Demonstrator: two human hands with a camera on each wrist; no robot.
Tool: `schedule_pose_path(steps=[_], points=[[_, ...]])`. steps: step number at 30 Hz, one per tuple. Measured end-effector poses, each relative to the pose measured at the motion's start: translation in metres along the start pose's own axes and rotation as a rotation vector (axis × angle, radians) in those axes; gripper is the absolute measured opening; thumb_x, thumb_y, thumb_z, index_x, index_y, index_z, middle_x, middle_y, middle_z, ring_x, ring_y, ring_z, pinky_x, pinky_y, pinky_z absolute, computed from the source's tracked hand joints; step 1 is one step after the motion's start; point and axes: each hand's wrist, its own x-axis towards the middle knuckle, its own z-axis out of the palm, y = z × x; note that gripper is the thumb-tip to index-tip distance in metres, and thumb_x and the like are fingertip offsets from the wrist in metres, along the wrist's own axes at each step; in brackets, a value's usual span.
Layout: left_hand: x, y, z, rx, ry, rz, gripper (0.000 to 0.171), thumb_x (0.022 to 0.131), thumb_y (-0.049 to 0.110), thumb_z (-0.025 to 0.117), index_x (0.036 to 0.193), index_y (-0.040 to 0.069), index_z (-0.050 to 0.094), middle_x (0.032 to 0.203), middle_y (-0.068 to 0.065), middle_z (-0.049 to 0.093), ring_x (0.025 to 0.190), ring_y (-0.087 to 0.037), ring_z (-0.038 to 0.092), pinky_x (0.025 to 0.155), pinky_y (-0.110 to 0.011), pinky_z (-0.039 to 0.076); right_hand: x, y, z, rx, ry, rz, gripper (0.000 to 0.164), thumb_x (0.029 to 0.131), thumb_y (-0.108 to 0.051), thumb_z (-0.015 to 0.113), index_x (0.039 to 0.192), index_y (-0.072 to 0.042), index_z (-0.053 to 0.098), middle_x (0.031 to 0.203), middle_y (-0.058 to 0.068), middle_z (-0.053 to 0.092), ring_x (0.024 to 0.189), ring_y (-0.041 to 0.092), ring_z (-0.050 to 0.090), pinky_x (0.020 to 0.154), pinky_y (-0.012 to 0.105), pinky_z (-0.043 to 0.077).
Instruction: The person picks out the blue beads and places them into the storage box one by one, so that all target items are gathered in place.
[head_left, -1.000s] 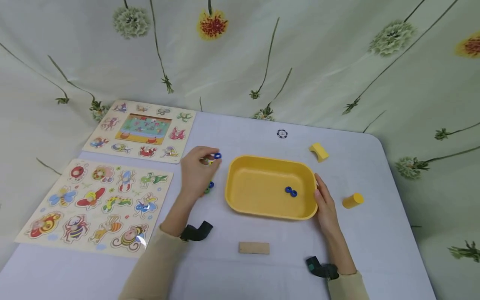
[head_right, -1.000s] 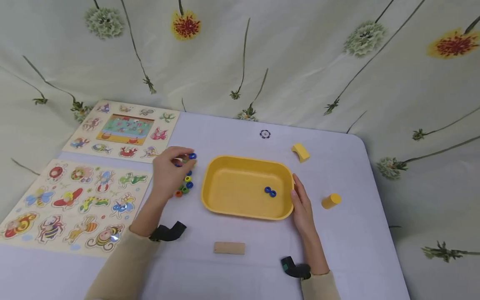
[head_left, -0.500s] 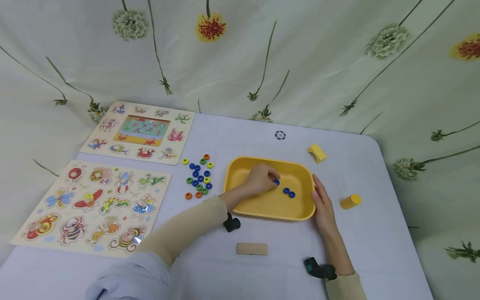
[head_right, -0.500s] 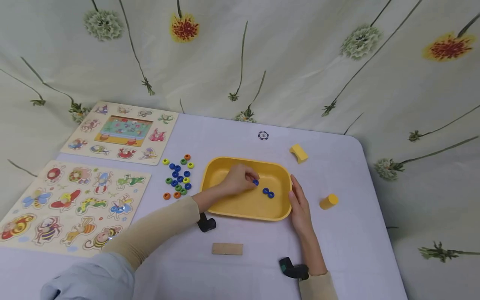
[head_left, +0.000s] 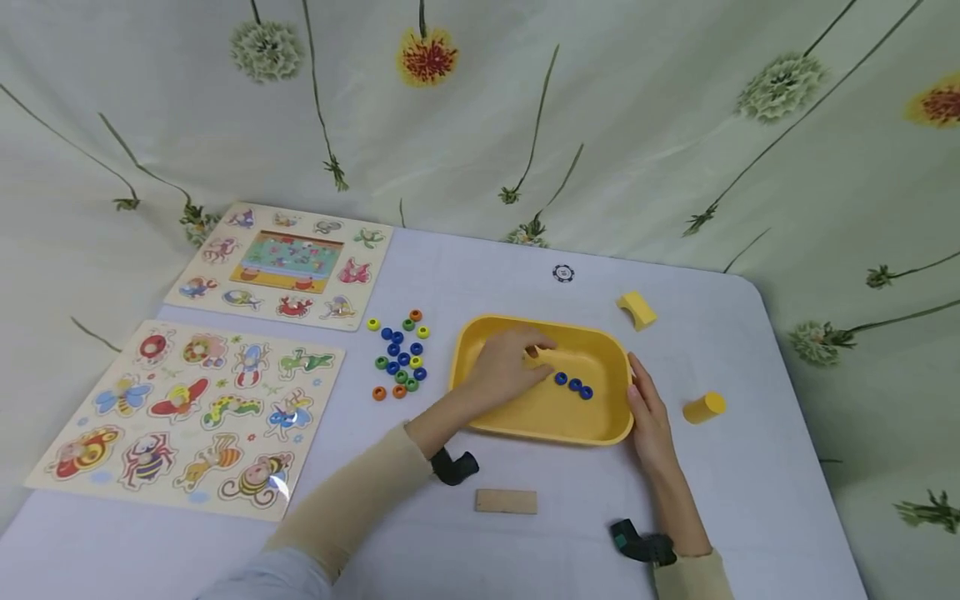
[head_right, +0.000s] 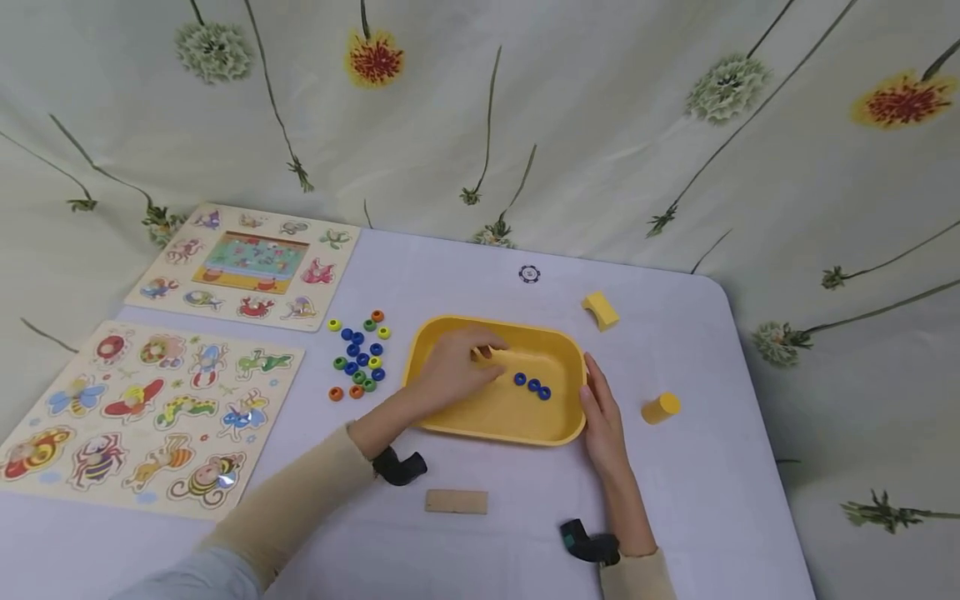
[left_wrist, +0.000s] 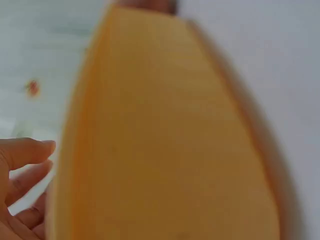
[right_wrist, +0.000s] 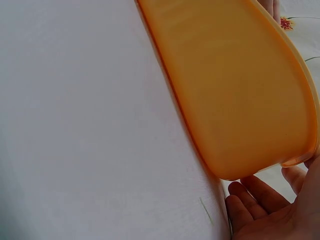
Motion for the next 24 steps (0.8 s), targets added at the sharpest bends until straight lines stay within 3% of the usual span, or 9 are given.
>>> schedule_pose_path(steps=[3,5,8,10,13,17,24], points=[[-0.013,-0.014,-0.030,-0.066,0.196,0.021,0.026,0.074,0.019,0.070,0.100,0.013,0.067,0.097,0.000,0.063,0.081,-0.012,0.056,0.069,-0.024,0.047,-0.002,-0.007,0.001,-0.001,0.007,0.001,0.044,0.097,-0.026,0.032,0.140,-0.025,0.025,0.145,-0.004,0.026,0.131,0.016,0.025,0.093,0.006,0.027],[-0.021,-0.032,-0.049,-0.107,0.324,0.004,0.026,0.074,0.016,0.071,0.099,0.012,0.067,0.096,-0.001,0.061,0.082,-0.015,0.056,0.071,-0.029,0.048,-0.002,-0.008,0.000,0.001,0.012,0.007,0.044,0.097,-0.028,0.032,0.140,-0.026,0.026,0.144,-0.006,0.026,0.130,0.014,0.026,0.093,0.006,0.027],[-0.034,-0.064,-0.072,-0.156,0.484,-0.079,0.026,0.074,0.012,0.071,0.099,0.012,0.067,0.096,-0.002,0.061,0.084,-0.018,0.056,0.072,-0.036,0.047,0.001,-0.003,-0.003,-0.009,0.014,0.007,0.043,0.096,-0.030,0.032,0.139,-0.029,0.026,0.144,-0.007,0.027,0.129,0.014,0.027,0.092,0.006,0.028],[-0.041,-0.084,-0.081,-0.168,0.547,-0.156,0.027,0.074,0.013,0.071,0.100,0.012,0.066,0.098,-0.002,0.060,0.085,-0.018,0.055,0.074,-0.038,0.046,0.003,0.002,-0.004,-0.008,0.020,0.005,0.043,0.096,-0.032,0.033,0.138,-0.032,0.027,0.143,-0.010,0.027,0.129,0.012,0.028,0.092,0.006,0.029],[-0.050,-0.109,-0.087,-0.166,0.565,-0.278,0.027,0.076,0.016,0.069,0.102,0.012,0.066,0.101,-0.003,0.059,0.088,-0.018,0.054,0.077,-0.036,0.045,0.005,0.009,-0.005,-0.003,0.023,0.001,0.042,0.095,-0.036,0.034,0.137,-0.035,0.028,0.143,-0.011,0.027,0.129,0.011,0.028,0.092,0.007,0.030],[-0.061,-0.130,-0.085,-0.131,0.540,-0.400,0.027,0.078,0.017,0.067,0.104,0.010,0.065,0.102,-0.005,0.057,0.090,-0.020,0.053,0.074,-0.032,0.045,0.005,0.013,-0.003,0.003,0.018,0.003,0.043,0.095,-0.038,0.034,0.137,-0.035,0.027,0.143,-0.009,0.028,0.126,0.011,0.031,0.090,0.007,0.032],[-0.068,-0.141,-0.080,-0.081,0.486,-0.463,0.029,0.079,0.019,0.066,0.106,0.010,0.063,0.100,-0.008,0.057,0.090,-0.020,0.051,0.074,-0.030,0.042,0.004,0.014,-0.001,0.016,0.017,-0.012,0.044,0.095,-0.036,0.034,0.138,-0.032,0.027,0.143,-0.009,0.029,0.127,0.011,0.031,0.091,0.007,0.032]])
